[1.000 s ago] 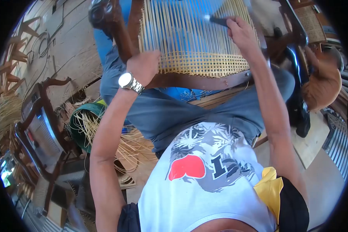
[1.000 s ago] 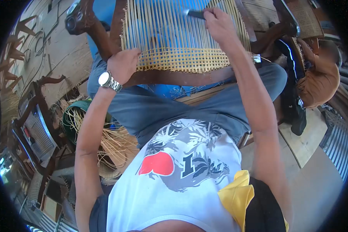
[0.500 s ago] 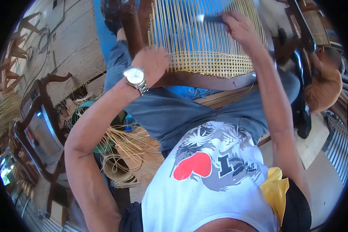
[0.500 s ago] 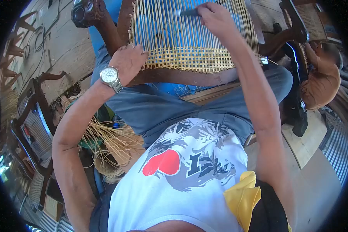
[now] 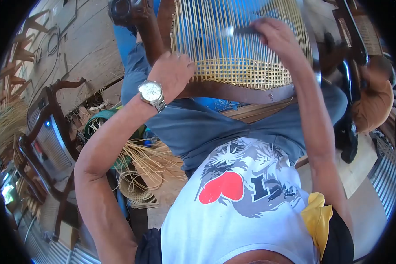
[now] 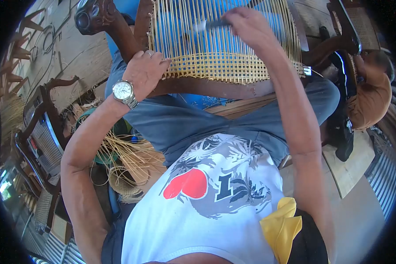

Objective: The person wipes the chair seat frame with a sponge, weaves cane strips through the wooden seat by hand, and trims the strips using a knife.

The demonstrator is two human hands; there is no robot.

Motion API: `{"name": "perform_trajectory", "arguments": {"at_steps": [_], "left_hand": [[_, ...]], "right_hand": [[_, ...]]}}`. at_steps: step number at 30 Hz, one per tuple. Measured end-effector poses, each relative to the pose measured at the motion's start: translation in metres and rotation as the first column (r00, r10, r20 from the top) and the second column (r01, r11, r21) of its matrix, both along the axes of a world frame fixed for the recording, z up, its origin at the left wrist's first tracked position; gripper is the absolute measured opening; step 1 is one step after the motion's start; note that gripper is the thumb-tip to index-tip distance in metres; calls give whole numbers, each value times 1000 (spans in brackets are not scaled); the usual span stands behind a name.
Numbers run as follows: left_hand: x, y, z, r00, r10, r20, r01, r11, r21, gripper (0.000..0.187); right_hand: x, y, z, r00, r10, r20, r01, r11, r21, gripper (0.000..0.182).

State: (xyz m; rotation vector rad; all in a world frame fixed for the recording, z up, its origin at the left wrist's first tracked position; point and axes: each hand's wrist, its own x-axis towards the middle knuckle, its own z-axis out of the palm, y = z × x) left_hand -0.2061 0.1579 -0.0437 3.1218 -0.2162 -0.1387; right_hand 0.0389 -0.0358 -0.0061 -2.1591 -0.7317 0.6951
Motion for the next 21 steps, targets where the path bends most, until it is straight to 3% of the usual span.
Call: {"name": "perform_trajectory", "arguments": {"at_steps": [1,4,5,8,9,12,13,16,17,19,20,21], "left_hand": [[0,-1,-1,1000,11,11,-11,1000,15,27],[1,-5,-1,1000,1,3,-1,999,50,28],[1,-4,-1,1000,0,-7,0,998,62,29],[-1,-6,0,998,45,-43,-43,998,49,32],[-3,-6,0,998,50,-37,-47,997,64,33],[-2,-8,1,999,39,-14,-37,995,95,35],[-2,-7,0,999,37,-14,-36,995,97,35],[-4,-9,-4,998,56,-13,-55,996,71,36],[-3,-8,-4,998,61,-7,-60,996,63,36],[-2,-7,-3,998,58,-9,-57,997,59,35],[-2,-7,-3,998,58,-9,-58,997,55,35],[0,-6,-3,998,63,-5,-63,997,46,35]], "right_hand": [[4,0,0,993,-119,11,116,985,131,30],[-16,-10,-13,964,263,36,-261,964,-43,31],[-16,-14,-7,943,311,-117,-327,933,-150,30],[8,-14,-7,991,-2,-137,8,999,45,29],[5,-10,-15,988,-137,-66,146,975,168,29],[-1,-25,-13,956,247,-159,-271,951,-152,31],[2,-26,-10,969,218,-118,-235,960,-154,31],[18,-26,-3,992,-110,-66,115,991,71,29],[10,-21,-19,980,-182,85,169,976,141,29],[-2,-23,-4,985,167,38,-160,976,-145,29],[-5,-25,1,944,330,-23,-323,905,-278,28],[4,-26,-7,965,260,23,-247,940,-233,29]]}}
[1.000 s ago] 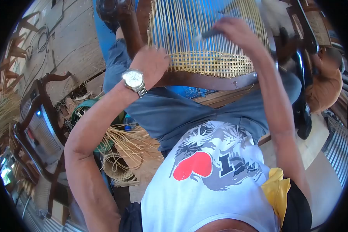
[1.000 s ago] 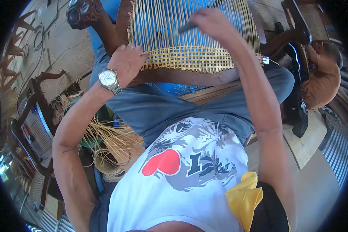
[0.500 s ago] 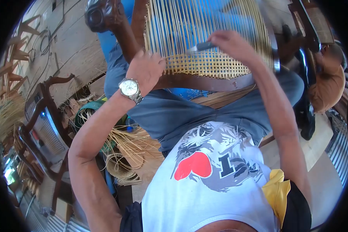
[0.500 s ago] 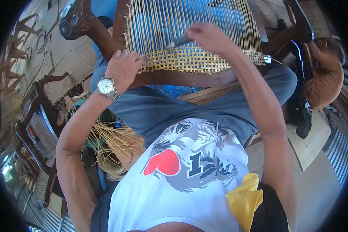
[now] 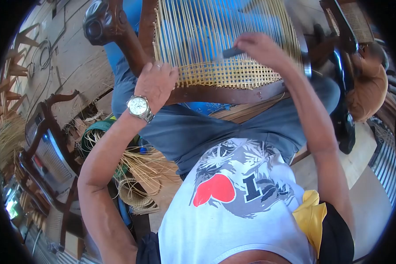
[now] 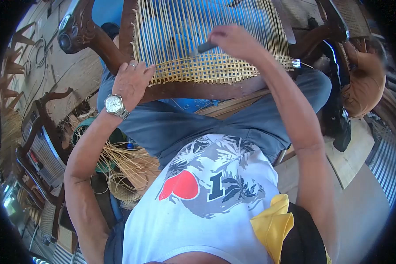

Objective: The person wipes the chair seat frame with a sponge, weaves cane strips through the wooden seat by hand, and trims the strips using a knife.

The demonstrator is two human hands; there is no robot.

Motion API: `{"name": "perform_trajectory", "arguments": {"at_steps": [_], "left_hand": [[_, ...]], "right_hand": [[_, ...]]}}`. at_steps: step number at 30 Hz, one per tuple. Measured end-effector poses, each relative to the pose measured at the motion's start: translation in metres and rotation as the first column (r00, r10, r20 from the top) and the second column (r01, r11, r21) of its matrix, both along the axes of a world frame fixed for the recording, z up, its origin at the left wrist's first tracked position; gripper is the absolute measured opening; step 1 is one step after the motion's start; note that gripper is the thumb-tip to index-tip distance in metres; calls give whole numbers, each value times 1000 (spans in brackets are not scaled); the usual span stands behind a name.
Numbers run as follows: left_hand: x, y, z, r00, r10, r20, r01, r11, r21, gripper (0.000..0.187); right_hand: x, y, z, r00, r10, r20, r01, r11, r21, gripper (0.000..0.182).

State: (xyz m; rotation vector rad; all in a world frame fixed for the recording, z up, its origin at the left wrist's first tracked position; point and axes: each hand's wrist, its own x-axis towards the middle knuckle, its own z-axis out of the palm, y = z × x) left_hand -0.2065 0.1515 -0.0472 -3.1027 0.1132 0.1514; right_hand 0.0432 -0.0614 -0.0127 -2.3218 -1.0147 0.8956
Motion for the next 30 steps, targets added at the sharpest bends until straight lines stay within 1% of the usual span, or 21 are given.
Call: {"name": "perform_trajectory", "arguments": {"at_steps": [2,3,4,5,6,7,9,11,12,15,16,17,19,20,22,23,24,26,27,28,30], "left_hand": [[0,-1,0,1000,15,3,-15,1000,-22,35],[-1,-1,-1,1000,15,19,-15,999,-30,34],[-2,0,-3,999,10,35,-9,999,-36,34],[-2,0,-3,999,4,53,-2,999,-43,34],[-1,1,-3,998,-2,64,4,999,-43,33],[-1,2,-2,997,-9,74,13,999,-45,33],[-1,0,-4,997,-6,72,10,999,-45,32],[-1,0,-3,999,8,52,-7,1000,-25,32],[-1,0,-3,998,0,60,1,1000,-27,32],[-1,0,-6,997,2,73,1,999,-40,31],[0,-1,-5,998,10,61,-7,999,-42,31],[0,0,-4,999,14,50,-12,999,-40,31],[-1,1,-4,999,7,41,-6,999,-38,31],[0,2,-4,999,4,40,-3,999,-39,31],[-1,1,-7,999,8,52,-5,999,-43,31],[-1,1,-7,998,9,57,-7,999,-40,30],[-3,1,-7,998,8,58,-6,999,-40,30],[-1,1,-6,998,3,69,-1,999,-38,30],[1,2,-5,997,0,72,4,999,-44,31],[0,1,-5,998,3,70,1,999,-52,31],[-3,2,-4,998,5,62,-2,998,-63,31]], "right_hand": [[14,-4,-3,967,-255,-23,255,946,199,29],[17,-4,-2,926,-374,-52,372,879,297,29],[7,-4,-8,906,-417,69,370,861,350,29],[6,-9,-4,957,-287,38,274,941,199,30],[8,-14,0,987,-157,-12,158,986,46,32],[9,-20,4,996,-37,-84,28,994,-102,33],[17,-20,3,987,-146,66,143,989,46,32],[12,-19,-10,932,-293,212,245,943,225,31],[17,-31,-19,990,-2,142,-16,992,127,31],[42,-32,-12,981,-186,53,180,978,106,32],[27,-25,10,922,-360,141,324,919,226,32],[25,-28,9,966,-219,135,199,969,145,32],[22,-36,4,994,65,92,-64,998,-11,33],[21,-40,1,994,69,83,-70,997,13,33],[19,-36,14,969,-232,90,223,970,96,33],[18,-35,18,923,-375,82,362,921,142,33],[14,-38,19,951,-252,178,236,966,108,32],[23,-53,3,982,-99,163,72,983,168,32],[22,-52,6,986,-17,163,-15,981,196,32],[20,-47,25,960,-214,178,200,975,93,32],[23,-51,20,986,-57,158,47,997,65,32]]}}
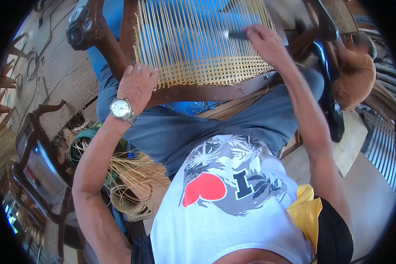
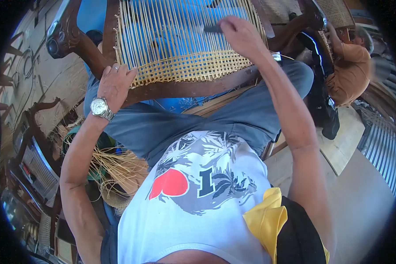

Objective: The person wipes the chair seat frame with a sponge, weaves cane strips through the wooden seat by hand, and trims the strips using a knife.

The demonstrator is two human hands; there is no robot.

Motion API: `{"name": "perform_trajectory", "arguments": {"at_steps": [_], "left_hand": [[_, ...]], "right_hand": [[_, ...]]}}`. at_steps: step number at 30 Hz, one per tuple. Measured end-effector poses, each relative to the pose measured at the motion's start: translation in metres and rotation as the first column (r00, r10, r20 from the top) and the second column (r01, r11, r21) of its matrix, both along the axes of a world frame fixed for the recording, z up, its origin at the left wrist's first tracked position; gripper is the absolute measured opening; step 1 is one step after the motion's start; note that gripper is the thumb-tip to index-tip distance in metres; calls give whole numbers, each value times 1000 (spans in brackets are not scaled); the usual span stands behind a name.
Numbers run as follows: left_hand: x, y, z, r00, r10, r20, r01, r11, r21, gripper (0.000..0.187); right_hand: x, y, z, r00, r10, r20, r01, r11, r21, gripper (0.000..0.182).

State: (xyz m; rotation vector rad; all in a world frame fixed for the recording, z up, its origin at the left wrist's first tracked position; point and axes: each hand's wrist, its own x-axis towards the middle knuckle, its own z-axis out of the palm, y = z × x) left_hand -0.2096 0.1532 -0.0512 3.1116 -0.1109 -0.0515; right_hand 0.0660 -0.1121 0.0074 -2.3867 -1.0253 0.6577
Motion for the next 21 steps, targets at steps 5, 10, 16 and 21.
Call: {"name": "perform_trajectory", "arguments": {"at_steps": [5,10,16,21], "left_hand": [[1,1,1,1000,0,-8,0,1000,-6,33],[4,2,2,1000,-13,0,13,1000,4,29],[3,2,-1,1000,-13,4,13,1000,4,26],[2,2,1,1000,-11,-7,11,1000,17,29]], "right_hand": [[1,-7,3,977,-209,47,206,977,61,30],[-2,-12,6,990,-142,19,142,990,-8,30],[0,-21,7,995,-103,18,104,994,-47,30],[-2,-29,4,995,38,91,-28,994,-103,31]]}}
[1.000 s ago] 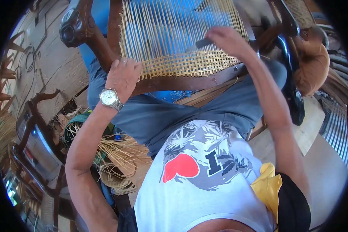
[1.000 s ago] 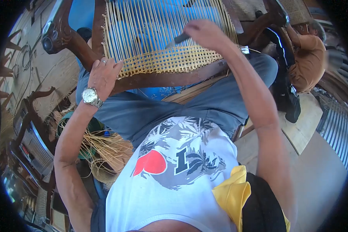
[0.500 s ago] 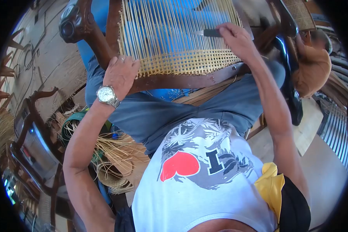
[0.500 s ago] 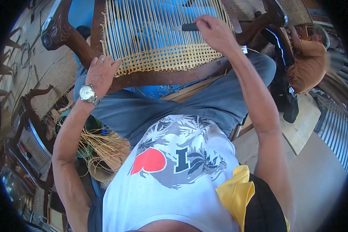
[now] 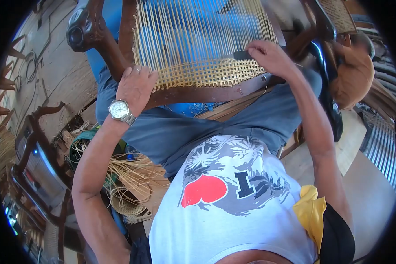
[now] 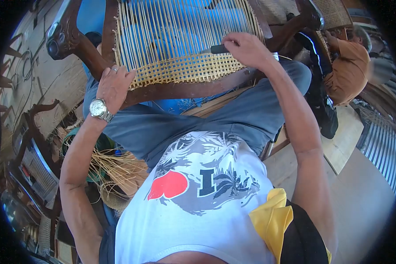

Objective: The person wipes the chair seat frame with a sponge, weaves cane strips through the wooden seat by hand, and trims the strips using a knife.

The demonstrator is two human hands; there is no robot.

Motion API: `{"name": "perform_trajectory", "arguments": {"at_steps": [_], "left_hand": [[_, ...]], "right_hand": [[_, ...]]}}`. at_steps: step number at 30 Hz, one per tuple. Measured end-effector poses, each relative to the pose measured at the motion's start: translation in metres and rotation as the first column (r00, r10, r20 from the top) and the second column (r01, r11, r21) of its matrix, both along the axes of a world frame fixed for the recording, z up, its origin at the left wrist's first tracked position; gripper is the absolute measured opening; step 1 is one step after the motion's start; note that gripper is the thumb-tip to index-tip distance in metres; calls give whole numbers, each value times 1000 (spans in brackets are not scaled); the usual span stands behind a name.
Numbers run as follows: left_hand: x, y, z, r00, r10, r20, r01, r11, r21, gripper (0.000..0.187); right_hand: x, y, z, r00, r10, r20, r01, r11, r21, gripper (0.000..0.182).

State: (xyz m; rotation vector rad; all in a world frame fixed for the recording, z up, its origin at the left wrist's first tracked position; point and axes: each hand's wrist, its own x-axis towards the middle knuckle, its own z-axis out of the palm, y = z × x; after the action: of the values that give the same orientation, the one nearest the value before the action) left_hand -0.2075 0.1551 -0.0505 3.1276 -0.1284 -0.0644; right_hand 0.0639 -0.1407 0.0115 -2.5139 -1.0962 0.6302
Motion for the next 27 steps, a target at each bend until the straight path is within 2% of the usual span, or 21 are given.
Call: {"name": "perform_trajectory", "arguments": {"at_steps": [1,4,7,10,14,15,17,19,20,22,23,26,27], "left_hand": [[0,0,-1,1000,0,0,0,1000,11,30],[-2,-2,0,1000,14,-23,-14,1000,-7,31],[-1,-1,1,1000,12,-25,-12,1000,-6,30],[0,-2,-1,1000,20,-23,-20,1000,-14,29],[0,-2,0,999,25,-33,-25,1000,-1,28],[1,-1,1,999,25,-31,-24,1000,6,28],[0,-3,-1,999,30,-31,-30,1000,10,27],[-2,-4,-3,999,35,-26,-35,999,6,26],[-1,-3,-3,999,36,-19,-36,999,10,26],[-1,-1,-2,999,32,-21,-32,999,8,25],[-1,-2,-3,999,31,-22,-31,1000,1,24],[-1,-3,-2,999,33,4,-33,999,1,23],[-2,-2,-2,999,32,-6,-32,999,8,23]], "right_hand": [[2,0,2,1000,-23,-14,23,999,49,32],[-3,12,11,938,-335,-92,345,929,134,34],[-14,10,-17,998,-31,58,18,978,208,35],[-7,21,-6,959,-261,-109,273,955,115,35],[-16,25,-21,997,50,-62,-41,990,136,33],[-23,30,-14,995,19,-93,-17,1000,25,32],[-12,40,-2,969,-186,-163,207,971,118,33],[-18,52,-3,902,-349,-255,409,879,245,32],[-22,54,-5,944,-226,-242,273,944,184,32],[-31,54,-16,971,30,-238,-17,998,57,32],[-28,54,-24,989,3,-146,19,989,148,31],[-23,74,-5,934,-300,-195,342,909,239,29],[-30,76,-17,957,-269,-112,291,894,342,30]]}}
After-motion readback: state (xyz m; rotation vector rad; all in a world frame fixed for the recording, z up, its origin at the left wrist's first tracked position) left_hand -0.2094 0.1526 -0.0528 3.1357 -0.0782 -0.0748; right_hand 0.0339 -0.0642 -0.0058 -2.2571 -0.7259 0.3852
